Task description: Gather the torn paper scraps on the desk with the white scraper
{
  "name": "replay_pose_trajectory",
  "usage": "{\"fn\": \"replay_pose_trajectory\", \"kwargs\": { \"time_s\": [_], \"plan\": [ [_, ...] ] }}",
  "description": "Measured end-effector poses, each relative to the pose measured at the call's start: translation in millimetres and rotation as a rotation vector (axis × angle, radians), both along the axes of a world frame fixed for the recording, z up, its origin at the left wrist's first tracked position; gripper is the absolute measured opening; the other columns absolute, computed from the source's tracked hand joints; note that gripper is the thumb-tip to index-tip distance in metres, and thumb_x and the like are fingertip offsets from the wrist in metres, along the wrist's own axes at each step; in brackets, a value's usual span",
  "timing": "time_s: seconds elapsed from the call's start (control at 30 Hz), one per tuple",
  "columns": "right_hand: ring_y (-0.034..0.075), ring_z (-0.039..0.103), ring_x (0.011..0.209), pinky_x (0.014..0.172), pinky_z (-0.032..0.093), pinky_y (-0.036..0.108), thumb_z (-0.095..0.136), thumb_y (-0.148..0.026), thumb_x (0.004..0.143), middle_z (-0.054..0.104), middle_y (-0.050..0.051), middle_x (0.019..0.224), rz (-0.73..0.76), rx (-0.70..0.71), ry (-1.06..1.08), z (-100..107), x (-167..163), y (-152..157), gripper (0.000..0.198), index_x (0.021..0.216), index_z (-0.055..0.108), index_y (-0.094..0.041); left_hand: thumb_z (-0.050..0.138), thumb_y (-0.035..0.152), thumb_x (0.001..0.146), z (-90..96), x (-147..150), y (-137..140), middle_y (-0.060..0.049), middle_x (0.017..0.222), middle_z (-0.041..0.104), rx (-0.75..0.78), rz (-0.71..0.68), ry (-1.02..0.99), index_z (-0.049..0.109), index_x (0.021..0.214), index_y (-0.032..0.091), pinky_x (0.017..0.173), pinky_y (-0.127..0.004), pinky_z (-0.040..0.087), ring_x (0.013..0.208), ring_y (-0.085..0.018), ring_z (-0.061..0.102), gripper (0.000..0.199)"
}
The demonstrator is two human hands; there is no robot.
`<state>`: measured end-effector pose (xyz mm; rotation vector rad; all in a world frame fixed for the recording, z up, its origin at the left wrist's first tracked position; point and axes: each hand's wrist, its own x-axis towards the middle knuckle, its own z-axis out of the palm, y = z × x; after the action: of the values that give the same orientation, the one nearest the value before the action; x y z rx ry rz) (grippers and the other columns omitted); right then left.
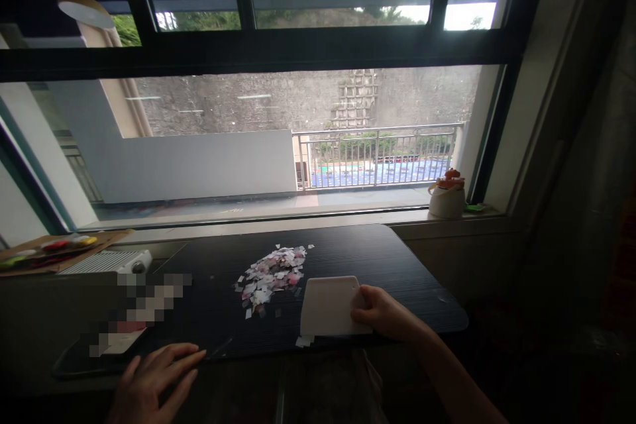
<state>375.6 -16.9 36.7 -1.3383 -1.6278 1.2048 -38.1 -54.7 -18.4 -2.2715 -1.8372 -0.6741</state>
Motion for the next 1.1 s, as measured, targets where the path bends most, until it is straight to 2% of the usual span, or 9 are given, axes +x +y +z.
{"fn": "replay_pose_trajectory", "kwargs": {
  "time_s": [0.2, 0.37, 0.47, 0.53, 0.67, 0.8, 0.9, 1.0, 1.1],
  "plan": [
    [0.020, 0.066, 0.077, 0.066, 0.048, 0.027, 0.065, -0.022, 0.062, 0.070, 0.002, 0.079, 0.056, -0.075, 0.097, 11.4, -1.8, -9.1, 0.023, 0.084, 0.060, -0.015, 0.052, 0.033, 0.077, 0.4, 0.7, 0.2, 0.000, 0.105, 0.068, -0.013, -0.014, -0.009, 0.067, 0.098, 0.040, 0.097, -0.055, 0.031, 0.099, -0.024, 0.060, 0.027],
    [0.021, 0.065, 0.083, 0.072, 0.049, 0.029, 0.065, -0.022, 0.064, 0.070, 0.002, 0.082, 0.111, -0.084, 0.117, 19.0, 3.8, -16.5, 0.022, 0.085, 0.061, -0.016, 0.051, 0.032, 0.077, 2.0, 2.6, -0.7, 0.001, 0.104, 0.068, -0.011, -0.007, -0.009, 0.068, 0.096, 0.040, 0.096, -0.057, 0.032, 0.099, -0.025, 0.061, 0.026],
    [0.020, 0.064, 0.077, 0.068, 0.048, 0.028, 0.064, -0.024, 0.063, 0.068, 0.001, 0.076, 0.096, -0.050, 0.096, 21.5, 8.5, -16.1, 0.021, 0.082, 0.060, -0.016, 0.050, 0.032, 0.078, 2.4, 2.4, -0.4, 0.000, 0.106, 0.068, -0.027, -0.009, -0.014, 0.067, 0.098, 0.040, 0.096, -0.059, 0.030, 0.101, -0.025, 0.061, 0.028],
    [0.017, 0.062, 0.068, 0.060, 0.047, 0.026, 0.064, -0.025, 0.061, 0.066, 0.000, 0.070, 0.032, -0.011, 0.077, 21.1, 8.2, -12.4, 0.022, 0.080, 0.060, -0.016, 0.050, 0.032, 0.078, 2.6, 2.7, -0.2, 0.000, 0.106, 0.068, -0.029, -0.007, -0.011, 0.067, 0.099, 0.039, 0.097, -0.059, 0.031, 0.101, -0.025, 0.060, 0.028],
    [0.015, 0.057, 0.056, 0.049, 0.043, 0.024, 0.061, -0.031, 0.062, 0.063, -0.001, 0.065, -0.125, 0.082, 0.015, 10.1, -7.2, -0.1, 0.026, 0.083, 0.057, -0.016, 0.050, 0.030, 0.078, 5.3, 7.8, -2.9, 0.001, 0.104, 0.068, -0.023, -0.005, -0.022, 0.068, 0.096, 0.039, 0.096, -0.061, 0.031, 0.100, -0.025, 0.061, 0.027],
    [0.018, 0.060, 0.063, 0.055, 0.044, 0.027, 0.055, -0.036, 0.068, 0.064, 0.000, 0.068, -0.204, 0.216, -0.127, -11.7, -34.9, 8.3, 0.020, 0.078, 0.054, -0.019, 0.047, 0.025, 0.079, 11.7, 18.0, -8.6, 0.000, 0.104, 0.067, -0.030, -0.004, -0.059, 0.067, 0.098, 0.038, 0.096, -0.062, 0.031, 0.102, -0.024, 0.060, 0.030],
    [0.019, 0.059, 0.064, 0.059, 0.043, 0.029, 0.052, -0.036, 0.070, 0.063, 0.000, 0.067, -0.188, 0.250, -0.279, -22.6, -53.2, 8.2, 0.016, 0.073, 0.051, -0.021, 0.047, 0.022, 0.078, 16.6, 25.6, -11.5, -0.001, 0.103, 0.067, -0.057, 0.013, -0.093, 0.067, 0.098, 0.037, 0.096, -0.064, 0.030, 0.101, -0.024, 0.059, 0.032],
    [0.019, 0.059, 0.064, 0.058, 0.042, 0.029, 0.049, -0.037, 0.073, 0.063, 0.001, 0.068, -0.154, 0.279, -0.344, -22.3, -65.9, 7.1, 0.016, 0.074, 0.050, -0.021, 0.046, 0.019, 0.077, 19.2, 30.4, -12.8, -0.001, 0.103, 0.066, -0.064, 0.030, -0.127, 0.068, 0.095, 0.035, 0.096, -0.065, 0.029, 0.100, -0.024, 0.059, 0.033],
    [0.021, 0.059, 0.064, 0.058, 0.040, 0.030, 0.047, -0.038, 0.073, 0.063, 0.002, 0.067, -0.241, 0.324, -0.391, -17.0, -74.6, 8.2, 0.017, 0.073, 0.050, -0.022, 0.047, 0.017, 0.076, 18.4, 32.2, -13.3, -0.003, 0.101, 0.066, -0.049, 0.023, -0.155, 0.068, 0.094, 0.033, 0.096, -0.066, 0.028, 0.098, -0.024, 0.059, 0.033]
  ]
}}
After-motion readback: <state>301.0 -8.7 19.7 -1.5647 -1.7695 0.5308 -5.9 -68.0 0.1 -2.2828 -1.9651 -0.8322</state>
